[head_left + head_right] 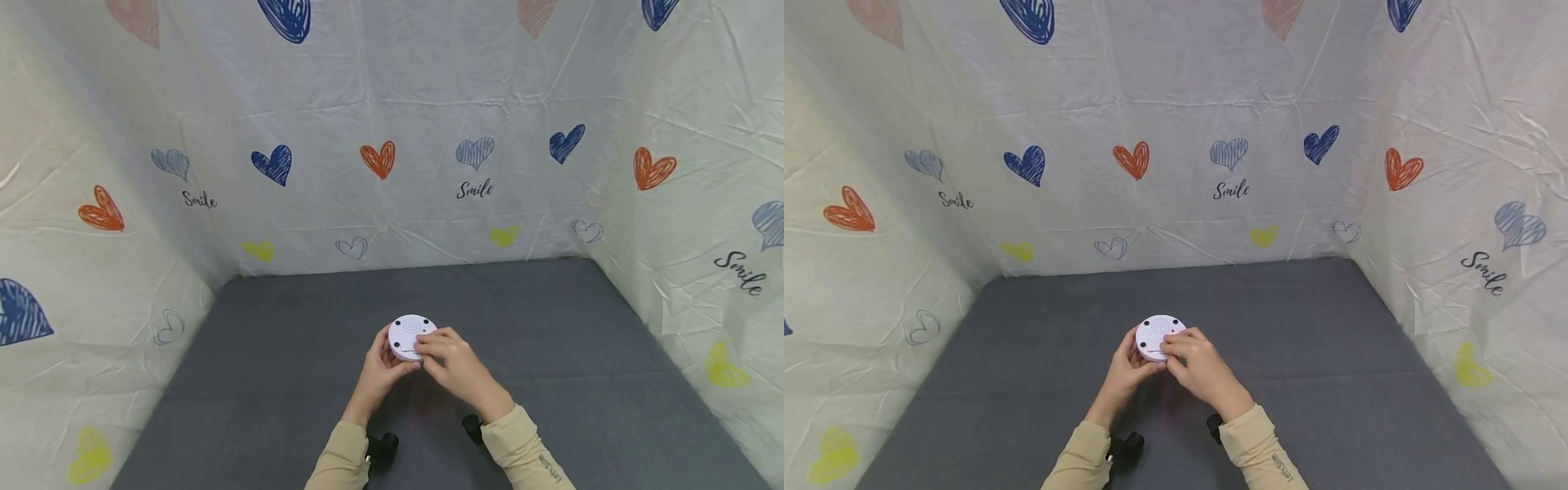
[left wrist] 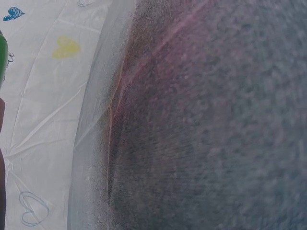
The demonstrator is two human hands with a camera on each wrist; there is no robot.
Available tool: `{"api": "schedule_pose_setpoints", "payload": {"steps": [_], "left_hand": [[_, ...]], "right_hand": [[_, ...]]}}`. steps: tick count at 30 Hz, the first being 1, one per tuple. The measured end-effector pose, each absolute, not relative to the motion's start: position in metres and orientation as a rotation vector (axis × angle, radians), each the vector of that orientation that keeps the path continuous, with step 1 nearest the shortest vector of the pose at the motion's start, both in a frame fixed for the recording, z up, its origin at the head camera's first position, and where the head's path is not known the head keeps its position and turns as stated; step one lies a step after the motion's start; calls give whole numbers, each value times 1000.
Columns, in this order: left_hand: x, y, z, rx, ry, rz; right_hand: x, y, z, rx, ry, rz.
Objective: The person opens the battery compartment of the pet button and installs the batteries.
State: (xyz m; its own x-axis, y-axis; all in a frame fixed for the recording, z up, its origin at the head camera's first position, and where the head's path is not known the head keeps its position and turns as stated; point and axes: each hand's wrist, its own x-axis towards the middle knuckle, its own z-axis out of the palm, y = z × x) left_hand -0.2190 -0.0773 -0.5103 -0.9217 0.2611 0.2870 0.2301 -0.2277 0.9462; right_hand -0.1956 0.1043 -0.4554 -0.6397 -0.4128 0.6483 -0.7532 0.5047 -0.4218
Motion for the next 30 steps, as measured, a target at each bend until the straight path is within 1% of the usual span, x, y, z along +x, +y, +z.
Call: {"api": "schedule_pose_setpoints", "payload": {"steps": [6,14,30], "left_hand": [[-219,-78,-509,620,1933,2360],[-220,-78,-510,628,1946,2358],[-220,-78,-511,636,1925,2374]], "right_hand": [[-197,106,-450,1029,-2342,909],[-199,112,-449,1063,-2377,961],[-202,117,-455,1018,-2338,1083]]}}
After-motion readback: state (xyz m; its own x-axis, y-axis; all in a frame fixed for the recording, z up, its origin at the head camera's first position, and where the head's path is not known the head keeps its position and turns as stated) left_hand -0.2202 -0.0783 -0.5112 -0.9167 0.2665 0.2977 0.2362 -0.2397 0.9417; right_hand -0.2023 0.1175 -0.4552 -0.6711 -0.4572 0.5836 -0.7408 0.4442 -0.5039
